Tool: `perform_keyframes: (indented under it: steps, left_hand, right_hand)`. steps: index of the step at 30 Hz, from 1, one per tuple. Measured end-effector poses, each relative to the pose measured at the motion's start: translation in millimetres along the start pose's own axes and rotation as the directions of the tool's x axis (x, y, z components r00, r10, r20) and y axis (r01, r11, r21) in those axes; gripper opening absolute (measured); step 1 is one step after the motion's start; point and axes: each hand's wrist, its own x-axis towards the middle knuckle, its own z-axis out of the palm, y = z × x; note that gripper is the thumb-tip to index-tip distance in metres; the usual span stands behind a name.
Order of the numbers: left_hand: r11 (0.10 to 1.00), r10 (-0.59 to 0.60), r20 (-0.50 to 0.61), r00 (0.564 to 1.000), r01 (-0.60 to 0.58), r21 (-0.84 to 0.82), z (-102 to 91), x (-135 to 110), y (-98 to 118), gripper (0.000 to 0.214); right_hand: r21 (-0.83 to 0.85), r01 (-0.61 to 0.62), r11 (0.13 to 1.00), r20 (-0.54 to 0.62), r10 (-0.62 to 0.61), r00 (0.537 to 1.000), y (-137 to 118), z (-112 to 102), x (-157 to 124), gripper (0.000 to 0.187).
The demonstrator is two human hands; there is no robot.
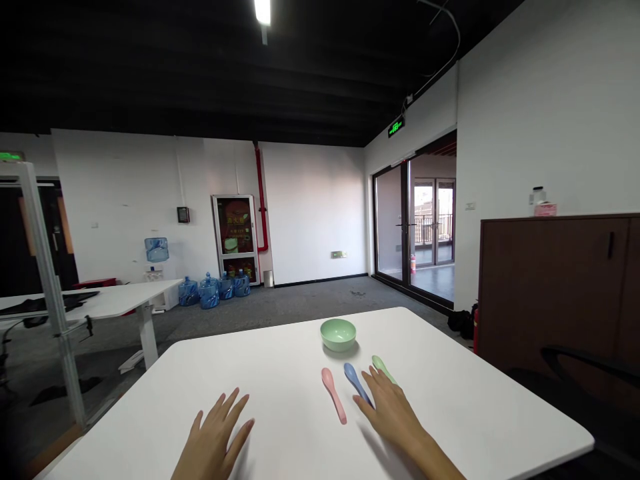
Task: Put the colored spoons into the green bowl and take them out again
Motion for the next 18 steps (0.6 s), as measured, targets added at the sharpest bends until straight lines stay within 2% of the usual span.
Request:
perform_keyframes:
  steps: [12, 18]
  left_hand:
    - [1.0, 0.004, -0.015, 1.0, -0.004, 0.003, -0.4, 1.7, -0.1, 0.053]
    - [1.0, 0.009, -0.035, 0.999, -0.009, -0.007, -0.6, 1.6, -1.4, 0.052]
  right_hand:
    - [-0.001, -0.034, 0.999, 0.038, 0.034, 0.999, -5.8, -5.8, -0.4, 0.073]
    - [-0.015, -0.007, 1.0, 0.041, 0.008, 0.999, -3.6, -4.5, 0.9, 0.073]
